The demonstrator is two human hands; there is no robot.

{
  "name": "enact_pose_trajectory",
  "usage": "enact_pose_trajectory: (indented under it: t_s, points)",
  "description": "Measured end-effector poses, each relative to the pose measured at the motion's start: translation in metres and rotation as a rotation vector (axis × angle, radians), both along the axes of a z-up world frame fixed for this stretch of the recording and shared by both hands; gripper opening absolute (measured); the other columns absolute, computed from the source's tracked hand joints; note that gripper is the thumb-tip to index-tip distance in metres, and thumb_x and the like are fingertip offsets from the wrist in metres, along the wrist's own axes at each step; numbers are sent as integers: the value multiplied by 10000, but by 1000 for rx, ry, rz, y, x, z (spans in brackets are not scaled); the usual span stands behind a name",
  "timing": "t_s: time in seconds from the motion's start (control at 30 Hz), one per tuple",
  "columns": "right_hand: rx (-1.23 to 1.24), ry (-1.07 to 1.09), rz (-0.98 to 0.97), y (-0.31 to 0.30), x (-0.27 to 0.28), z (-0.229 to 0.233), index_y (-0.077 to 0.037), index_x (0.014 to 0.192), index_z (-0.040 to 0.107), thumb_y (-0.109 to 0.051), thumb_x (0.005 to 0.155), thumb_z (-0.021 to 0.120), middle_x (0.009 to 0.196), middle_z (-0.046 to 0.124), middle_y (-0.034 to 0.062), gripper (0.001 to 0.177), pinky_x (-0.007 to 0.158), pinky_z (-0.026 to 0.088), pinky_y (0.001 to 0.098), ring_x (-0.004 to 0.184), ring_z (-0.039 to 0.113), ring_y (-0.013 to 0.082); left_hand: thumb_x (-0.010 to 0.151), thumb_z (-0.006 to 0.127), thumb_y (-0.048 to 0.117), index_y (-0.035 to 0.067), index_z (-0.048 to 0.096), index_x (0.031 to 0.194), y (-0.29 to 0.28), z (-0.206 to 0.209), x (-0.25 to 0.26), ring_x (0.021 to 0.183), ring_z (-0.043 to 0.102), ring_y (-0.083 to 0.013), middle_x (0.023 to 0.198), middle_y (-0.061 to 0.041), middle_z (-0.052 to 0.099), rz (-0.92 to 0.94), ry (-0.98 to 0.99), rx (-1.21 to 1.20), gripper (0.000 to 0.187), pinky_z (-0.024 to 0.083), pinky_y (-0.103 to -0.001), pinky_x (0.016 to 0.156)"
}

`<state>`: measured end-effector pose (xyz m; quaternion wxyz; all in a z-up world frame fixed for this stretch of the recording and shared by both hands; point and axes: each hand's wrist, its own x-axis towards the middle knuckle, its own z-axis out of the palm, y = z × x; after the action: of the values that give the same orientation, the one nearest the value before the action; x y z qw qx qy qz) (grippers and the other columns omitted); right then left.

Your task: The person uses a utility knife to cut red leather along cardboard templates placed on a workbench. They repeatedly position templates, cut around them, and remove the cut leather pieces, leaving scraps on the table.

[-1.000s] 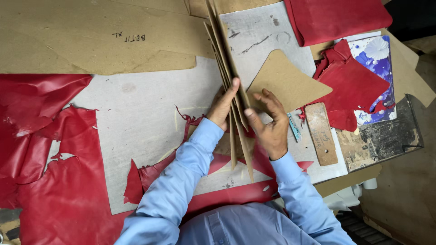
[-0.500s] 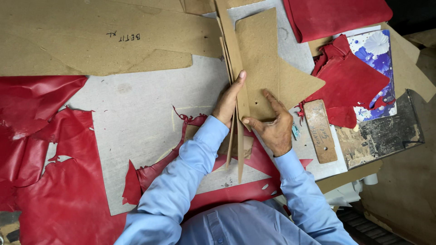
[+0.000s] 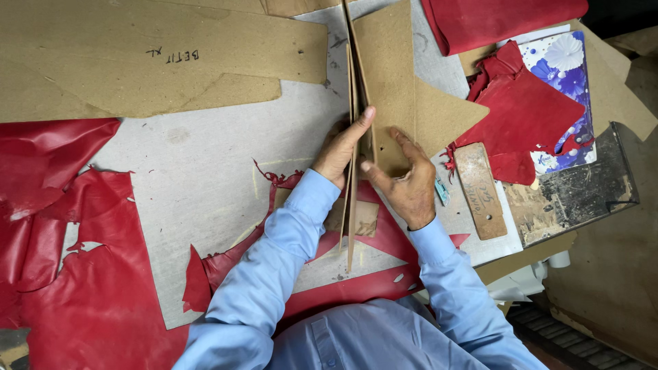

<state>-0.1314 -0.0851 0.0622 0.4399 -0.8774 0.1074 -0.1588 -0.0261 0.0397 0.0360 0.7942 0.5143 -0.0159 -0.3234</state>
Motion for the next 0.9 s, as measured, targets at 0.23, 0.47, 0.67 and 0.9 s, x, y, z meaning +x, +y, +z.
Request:
enact_pose_trajectory:
  t_s: [0.23,0.47,0.67,0.9]
  points:
    - [82,-443,-64,-2,-1,-10,128,1474,236,92,855,499,1510,285,334,674,1128,341,371,1392,351,340,739,615,754,146,554,1343,7,-15,10,1064,562,-160,1173,-65,601,136,254,-26,859,532,-400,799]
    - [100,-50,-221,-1,8,-20,47,1340,602,-113,821,842,1264,700,216,594,889,591,333,1089,715,236,821,611,757,51,565,1372,-1,-20,7,993,565,-192,1075,-102,585,110,202,-128,898,511,-345,885]
    - [213,-53,-396,-14,26,-38,28,1063,760,-125,823,895,850,738,109,316,657,513,258,721,616,128,833,607,738,-7,530,1400,-11,-11,2,1155,580,-234,1261,-153,603,51,86,-57,940,506,-357,979]
    - [354,27,-304,-29,28,-38,-10,1004,757,-112,851,849,762,714,34,206,563,485,215,624,588,49,819,628,743,-58,484,1410,-30,-4,4,1295,564,-287,1398,-216,581,66,16,101,1006,486,-393,1071]
